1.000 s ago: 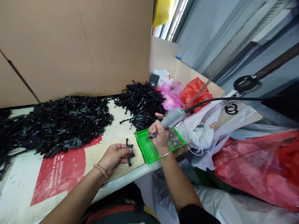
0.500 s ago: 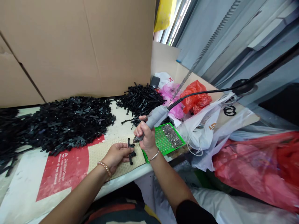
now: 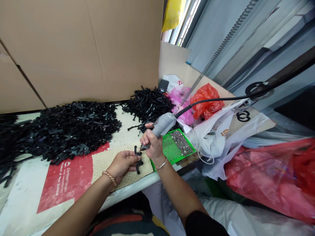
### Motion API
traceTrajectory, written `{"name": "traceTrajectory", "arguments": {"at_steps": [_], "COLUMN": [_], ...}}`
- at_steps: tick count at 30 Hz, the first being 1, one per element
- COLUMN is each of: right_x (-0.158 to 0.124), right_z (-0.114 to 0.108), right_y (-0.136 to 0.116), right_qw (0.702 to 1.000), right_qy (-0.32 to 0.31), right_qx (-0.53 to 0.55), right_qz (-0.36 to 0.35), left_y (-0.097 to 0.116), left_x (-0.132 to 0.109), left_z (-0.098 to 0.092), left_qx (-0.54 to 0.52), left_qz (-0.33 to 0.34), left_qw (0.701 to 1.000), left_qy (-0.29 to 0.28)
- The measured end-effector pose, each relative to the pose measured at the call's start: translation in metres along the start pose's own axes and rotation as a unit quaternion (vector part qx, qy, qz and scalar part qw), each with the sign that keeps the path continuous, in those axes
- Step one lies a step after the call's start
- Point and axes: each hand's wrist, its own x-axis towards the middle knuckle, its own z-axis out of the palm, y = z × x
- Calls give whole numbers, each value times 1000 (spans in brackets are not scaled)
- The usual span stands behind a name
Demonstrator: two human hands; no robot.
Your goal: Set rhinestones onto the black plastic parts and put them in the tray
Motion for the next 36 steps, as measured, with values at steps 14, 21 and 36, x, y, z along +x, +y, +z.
{"name": "traceTrajectory", "arguments": {"at_steps": [14,21,36], "right_x": [-3,-2,8], "right_z": [-4,-6,-19], "right_y": [7,8,-21], "right_qw": [999,994,995], "right_qy": [-31,-103,-37], "right_qx": [-8,-41,-72], "right_qz": [-19,20,-60], "left_y": [0,3,5], "left_x": [1,-1,-3], "left_z": [0,2,2], "left_qx": [7,-7,-17], "left_qz": [-6,-15,-13], "left_qw": [1000,1000,999], "left_qy": [7,18,39]}}
